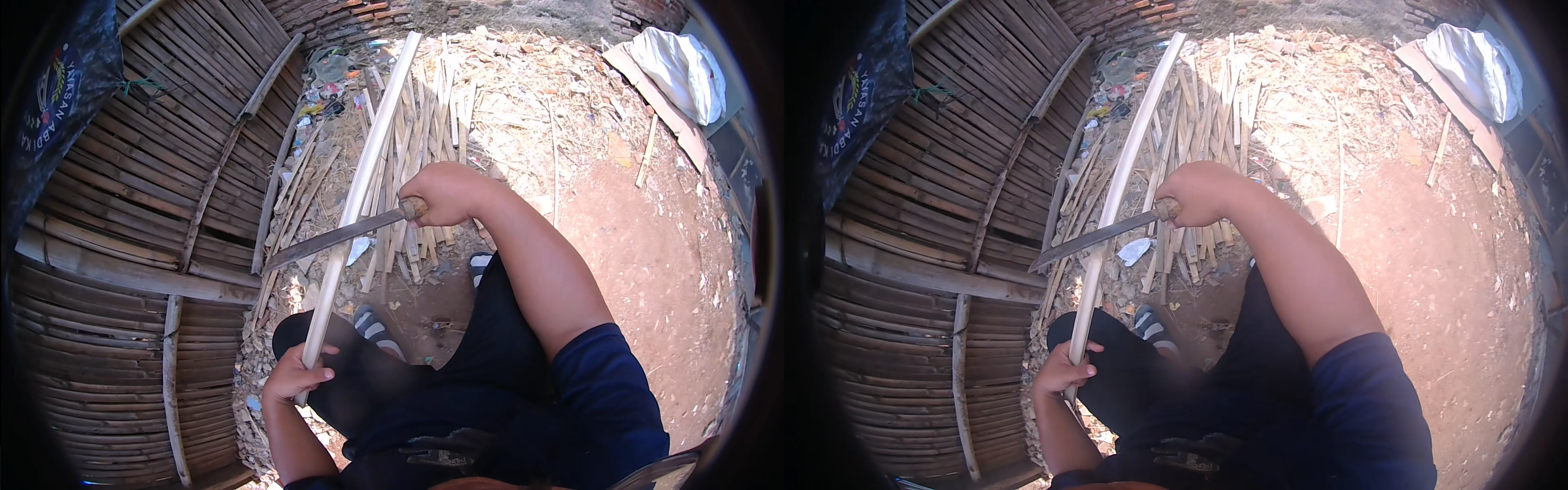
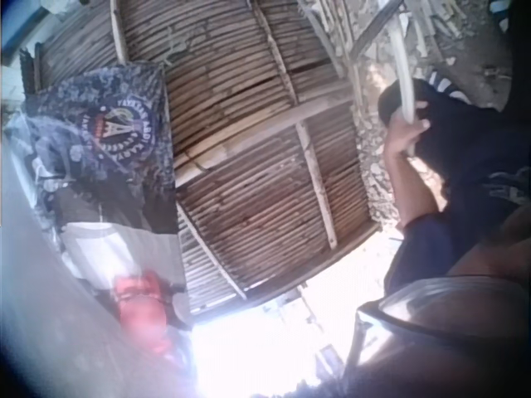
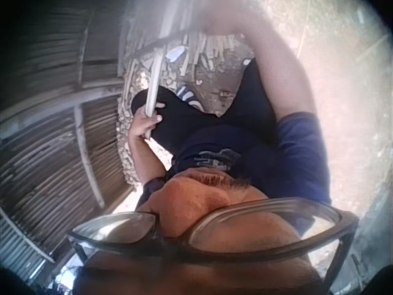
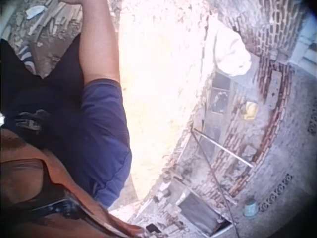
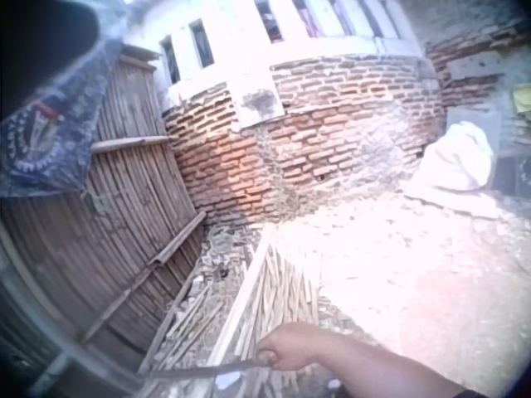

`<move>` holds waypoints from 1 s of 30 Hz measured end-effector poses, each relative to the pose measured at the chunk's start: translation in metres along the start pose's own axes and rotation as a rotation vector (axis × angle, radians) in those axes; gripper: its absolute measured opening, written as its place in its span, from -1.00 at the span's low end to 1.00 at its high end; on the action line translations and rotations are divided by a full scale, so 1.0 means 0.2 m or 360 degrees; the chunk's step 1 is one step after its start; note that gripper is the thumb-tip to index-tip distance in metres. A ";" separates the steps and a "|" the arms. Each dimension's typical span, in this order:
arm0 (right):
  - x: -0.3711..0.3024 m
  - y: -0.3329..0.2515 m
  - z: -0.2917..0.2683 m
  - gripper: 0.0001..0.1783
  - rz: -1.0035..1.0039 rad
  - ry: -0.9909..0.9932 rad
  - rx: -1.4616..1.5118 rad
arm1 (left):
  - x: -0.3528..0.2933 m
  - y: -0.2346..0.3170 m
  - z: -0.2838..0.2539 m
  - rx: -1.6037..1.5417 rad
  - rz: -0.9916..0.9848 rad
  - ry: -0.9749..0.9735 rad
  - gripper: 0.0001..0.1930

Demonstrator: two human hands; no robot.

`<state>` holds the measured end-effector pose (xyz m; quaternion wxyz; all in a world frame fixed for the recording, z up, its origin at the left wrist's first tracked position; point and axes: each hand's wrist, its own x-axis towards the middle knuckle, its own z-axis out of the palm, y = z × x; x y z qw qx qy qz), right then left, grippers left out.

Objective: The person scrapes the outer layer off a bamboo strip using a blade held in one hand while stabilizing the strip with the other hand.

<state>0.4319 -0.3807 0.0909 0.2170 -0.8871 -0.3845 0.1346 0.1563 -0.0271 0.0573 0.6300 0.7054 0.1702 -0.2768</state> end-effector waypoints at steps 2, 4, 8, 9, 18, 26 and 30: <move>0.03 0.10 0.04 -0.46 -0.0054 0.0086 0.0112 | -0.01 0.02 0.01 0.0067 -0.0026 0.0022 -0.49; 0.06 0.27 0.03 -0.45 0.0243 0.0292 0.0336 | -0.08 0.03 0.03 0.0103 -0.0034 0.0022 -0.50; 0.05 0.47 -0.01 -0.45 0.0614 0.0678 0.0726 | -0.21 -0.04 0.02 0.0148 -0.0131 -0.0025 -0.51; 0.05 0.47 0.00 -0.46 0.0564 0.0677 0.0676 | -0.23 -0.07 0.01 0.0136 -0.0176 -0.0066 -0.52; 0.01 -0.11 0.00 -0.51 -0.0054 -0.0031 -0.0154 | -0.26 -0.26 -0.01 -0.0247 -0.0109 -0.0337 -0.54; 0.04 0.48 -0.01 -0.52 0.0672 0.0627 0.0596 | -0.23 -0.27 -0.02 -0.0270 -0.0110 -0.0312 -0.53; 0.03 0.30 0.04 -0.49 0.0354 0.0485 0.0312 | -0.22 -0.30 -0.02 -0.0329 -0.0074 -0.0301 -0.53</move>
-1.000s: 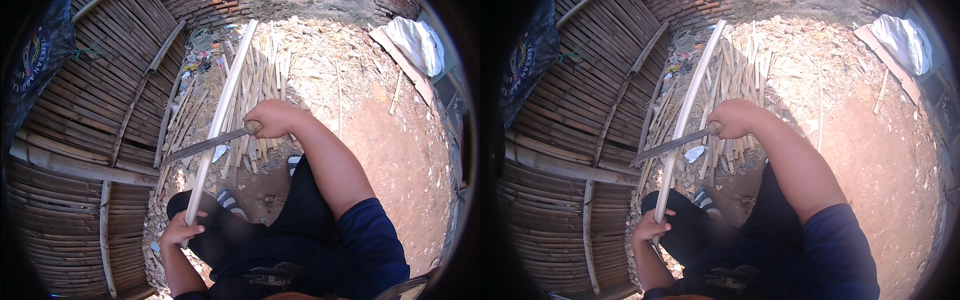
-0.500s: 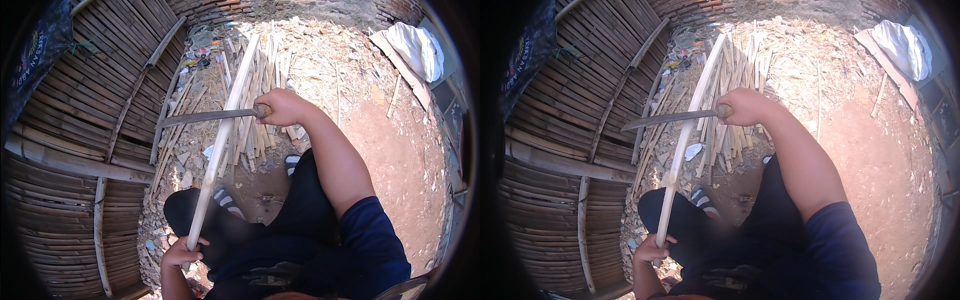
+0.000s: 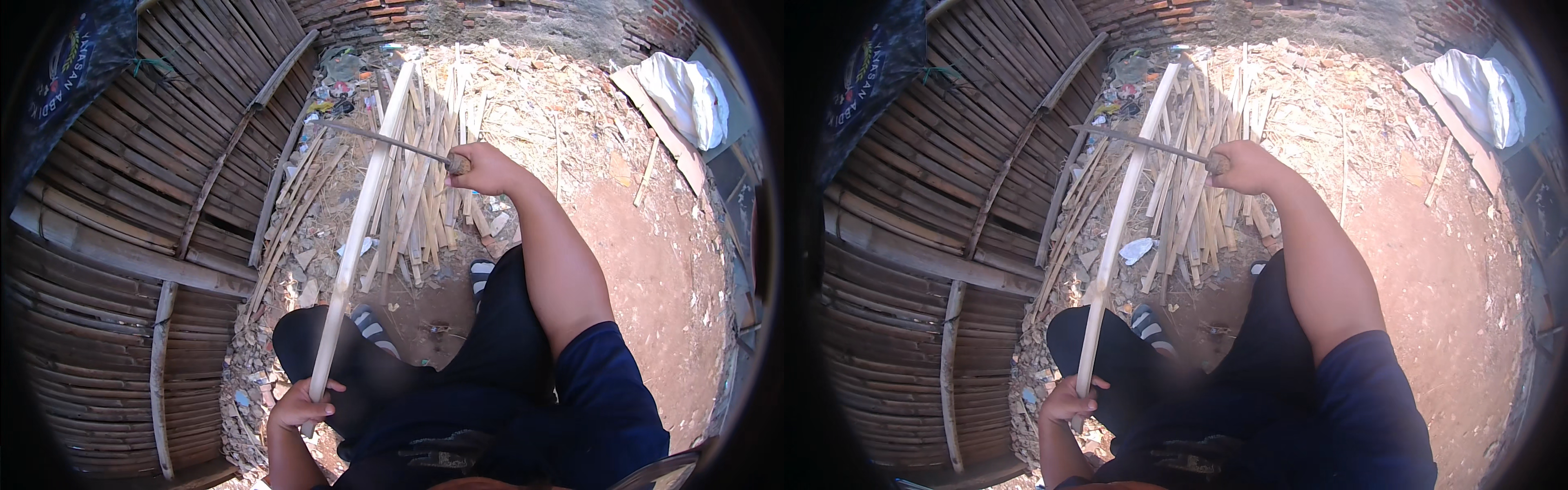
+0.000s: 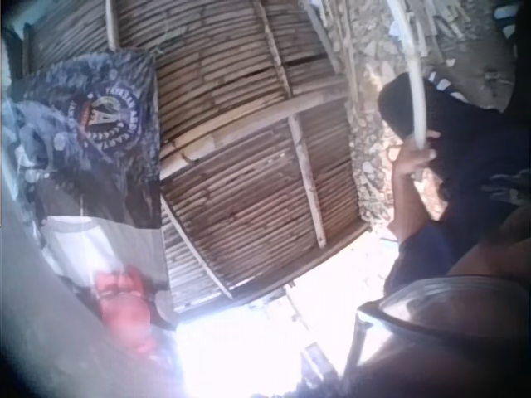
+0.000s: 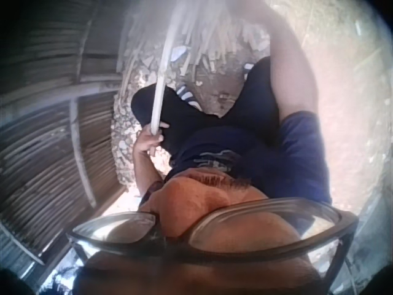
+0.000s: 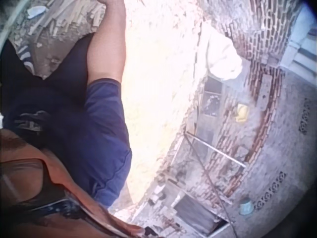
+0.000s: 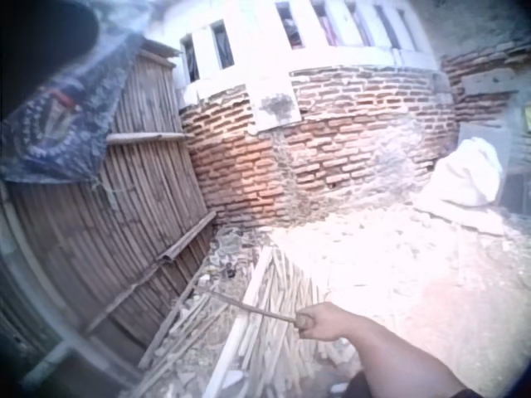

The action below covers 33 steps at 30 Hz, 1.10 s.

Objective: The person scrapes the outer layer off a bamboo strip using a blade held in one hand while stabilizing the strip with the other hand.

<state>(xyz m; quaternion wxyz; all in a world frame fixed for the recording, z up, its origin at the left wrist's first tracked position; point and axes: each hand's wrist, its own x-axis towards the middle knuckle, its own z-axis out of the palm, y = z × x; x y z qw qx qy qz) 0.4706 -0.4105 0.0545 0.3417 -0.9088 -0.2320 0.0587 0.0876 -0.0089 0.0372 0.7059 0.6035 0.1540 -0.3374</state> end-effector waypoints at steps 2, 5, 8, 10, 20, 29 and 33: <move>-0.04 -0.18 0.03 -0.52 -0.0219 -0.0299 -0.0175 | 0.00 -0.02 -0.01 -0.0094 0.0014 0.0008 -0.53; -0.11 -0.34 0.11 -0.61 -0.0634 -0.0413 -0.0402 | 0.00 -0.02 0.00 -0.0137 0.0014 0.0016 -0.54; -0.09 -0.34 0.02 -0.58 -0.0576 -0.0526 -0.0305 | -0.02 -0.02 0.01 0.0017 0.0009 0.0061 -0.56; 0.03 -0.13 -0.01 -0.48 -0.0185 -0.0400 -0.0070 | -0.02 0.00 0.03 0.0012 -0.0040 0.0097 -0.57; -0.02 -0.15 -0.02 -0.38 -0.0079 -0.0425 -0.0214 | 0.00 0.00 0.03 -0.0057 -0.0030 0.0078 -0.56; 0.00 -0.12 -0.04 -0.43 -0.0026 -0.0497 -0.0175 | 0.00 0.01 0.03 0.0183 -0.0068 0.0148 -0.57; 0.08 0.16 -0.10 -0.38 0.0415 0.0048 0.0138 | 0.02 0.05 0.05 0.0175 -0.0095 0.0140 -0.57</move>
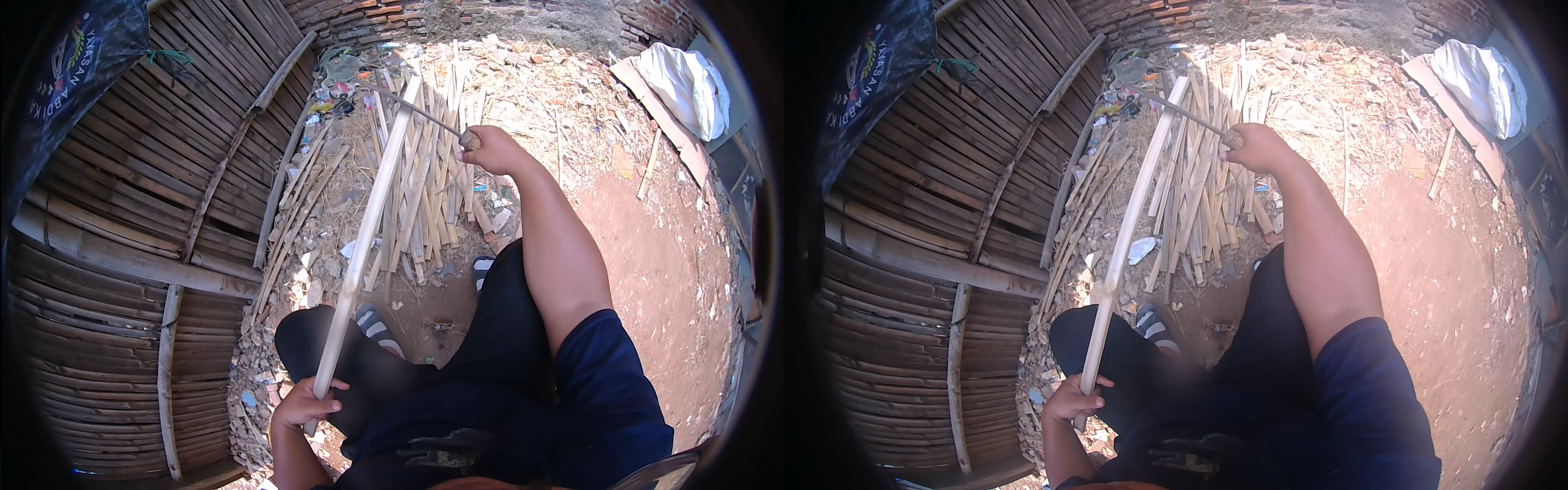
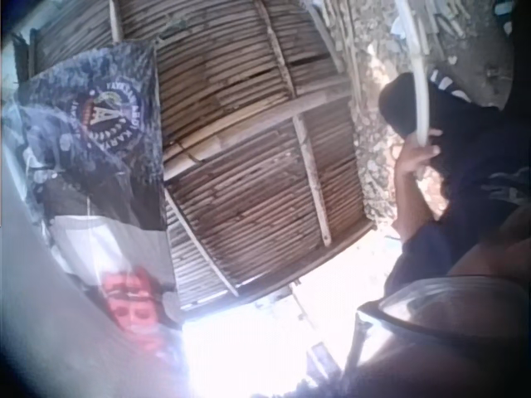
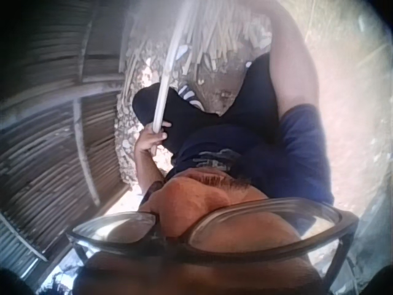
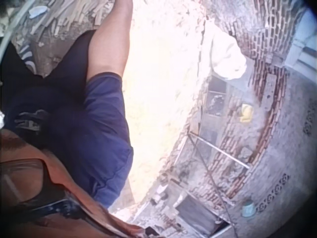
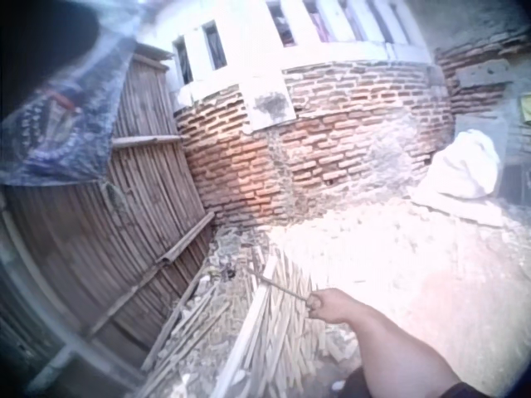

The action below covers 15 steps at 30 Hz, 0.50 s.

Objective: The person scrapes the outer layer off a bamboo strip using a blade held in one hand while stabilizing the strip with the other hand.

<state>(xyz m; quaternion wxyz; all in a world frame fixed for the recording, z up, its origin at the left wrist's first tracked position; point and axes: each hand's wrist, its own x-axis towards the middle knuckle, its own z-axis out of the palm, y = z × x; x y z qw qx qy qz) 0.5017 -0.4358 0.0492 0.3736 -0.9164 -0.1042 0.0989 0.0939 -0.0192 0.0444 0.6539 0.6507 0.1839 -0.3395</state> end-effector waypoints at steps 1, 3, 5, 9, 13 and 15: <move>0.00 0.01 0.04 -0.32 -0.0096 0.0119 -0.0048 | 0.00 0.00 0.00 0.0003 -0.0004 -0.0009 -0.57; -0.04 -0.04 0.06 -0.30 -0.0281 -0.0118 -0.0176 | 0.00 -0.01 -0.01 -0.0091 0.0031 -0.0025 -0.58; -0.14 -0.20 0.11 -0.29 -0.0460 -0.0373 -0.0318 | -0.01 -0.04 -0.01 -0.0183 0.0044 -0.0038 -0.58; -0.33 -0.42 0.19 -0.54 -0.0905 -0.0558 -0.0638 | -0.01 -0.05 -0.02 -0.0205 0.0044 -0.0052 -0.57; -0.24 -0.34 0.13 -0.43 -0.0729 -0.0604 -0.0502 | -0.01 -0.03 -0.01 0.0043 0.0048 0.0015 -0.57; -0.09 -0.19 0.08 -0.42 -0.0345 -0.0445 -0.0289 | -0.02 -0.02 0.00 -0.0046 -0.0001 0.0044 -0.57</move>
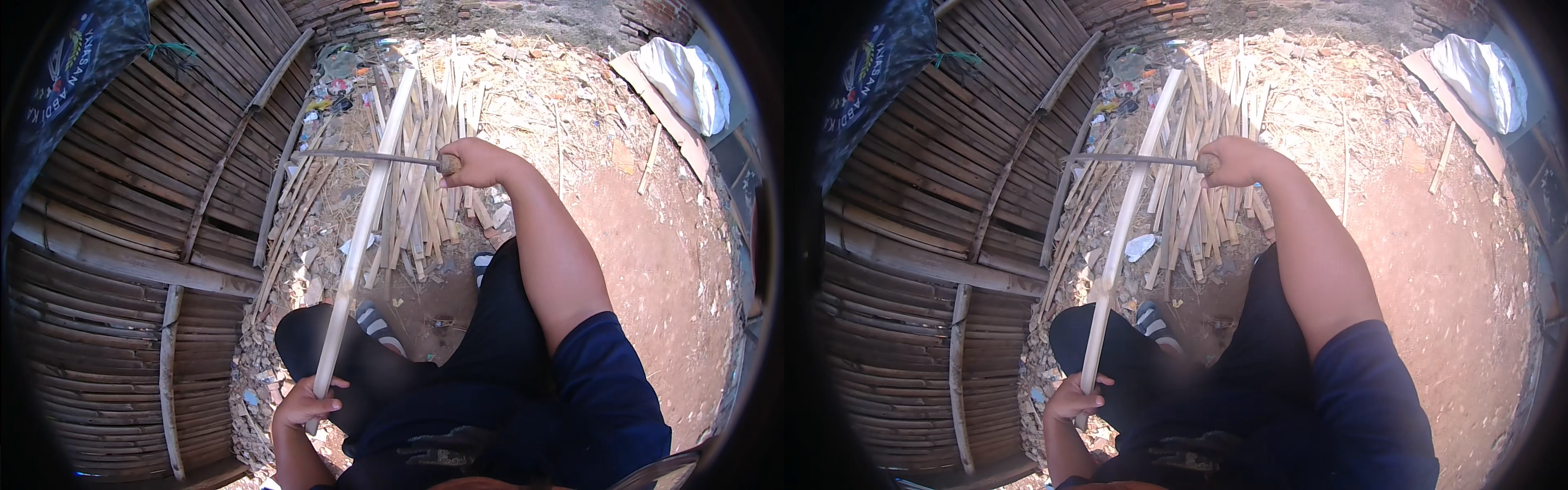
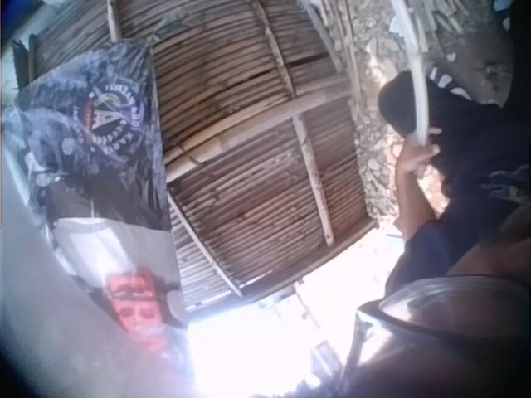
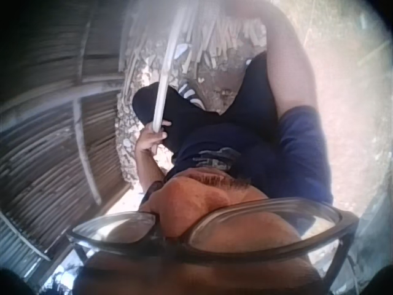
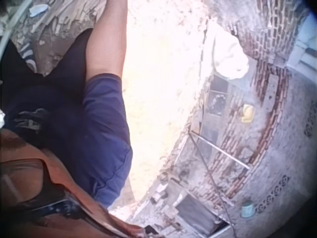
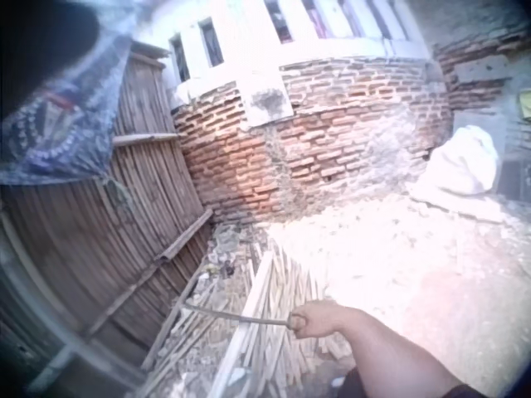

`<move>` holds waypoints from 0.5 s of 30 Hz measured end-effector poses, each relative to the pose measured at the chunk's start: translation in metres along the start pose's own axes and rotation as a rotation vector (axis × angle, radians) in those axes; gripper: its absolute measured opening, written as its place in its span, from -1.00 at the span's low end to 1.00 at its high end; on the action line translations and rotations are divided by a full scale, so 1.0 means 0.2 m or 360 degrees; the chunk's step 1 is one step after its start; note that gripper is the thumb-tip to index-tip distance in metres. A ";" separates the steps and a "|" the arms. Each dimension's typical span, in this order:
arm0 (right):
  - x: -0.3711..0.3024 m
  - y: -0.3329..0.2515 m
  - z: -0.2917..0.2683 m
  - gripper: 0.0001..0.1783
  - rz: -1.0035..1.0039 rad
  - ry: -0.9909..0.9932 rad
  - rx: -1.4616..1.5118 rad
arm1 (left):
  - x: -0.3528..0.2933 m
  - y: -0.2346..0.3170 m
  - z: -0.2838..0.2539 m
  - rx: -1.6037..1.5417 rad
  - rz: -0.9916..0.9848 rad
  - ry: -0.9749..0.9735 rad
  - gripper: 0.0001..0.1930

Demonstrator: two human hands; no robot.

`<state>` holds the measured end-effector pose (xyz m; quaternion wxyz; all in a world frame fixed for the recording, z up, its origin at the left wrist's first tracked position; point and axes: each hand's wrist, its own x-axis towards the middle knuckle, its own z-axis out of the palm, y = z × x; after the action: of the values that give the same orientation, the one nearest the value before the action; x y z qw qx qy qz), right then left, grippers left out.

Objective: The person scrapes the outer layer off a bamboo strip using a blade held in one hand while stabilizing the strip with the other hand.

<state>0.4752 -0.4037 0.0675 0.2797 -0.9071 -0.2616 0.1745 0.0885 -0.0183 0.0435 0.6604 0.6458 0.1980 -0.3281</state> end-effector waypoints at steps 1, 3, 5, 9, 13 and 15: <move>0.03 0.10 0.00 -0.42 0.0066 0.0178 0.0035 | 0.00 0.01 0.01 -0.0047 -0.0018 0.0011 -0.57; 0.03 0.20 0.00 -0.41 0.0200 0.0531 0.0118 | 0.01 0.03 0.03 0.0008 -0.0054 0.0029 -0.58; 0.02 0.19 -0.01 -0.41 0.0191 0.0245 0.0206 | 0.02 0.04 0.03 0.0010 -0.0059 0.0039 -0.58; -0.04 -0.03 0.07 -0.44 -0.0164 -0.0056 -0.0084 | 0.01 -0.02 -0.01 -0.0216 0.0012 -0.0009 -0.58; -0.12 -0.25 0.12 -0.52 -0.0451 -0.0132 -0.0337 | 0.00 -0.03 0.01 -0.0209 0.0030 0.0041 -0.59; -0.16 -0.34 0.07 -0.47 -0.0403 -0.0214 -0.0473 | 0.00 -0.01 0.04 -0.0064 0.0037 0.0096 -0.59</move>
<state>0.4185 -0.3687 0.1027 0.1444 -0.8845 -0.4146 0.1577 0.0848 -0.0252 0.0424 0.6707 0.6443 0.2169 -0.2966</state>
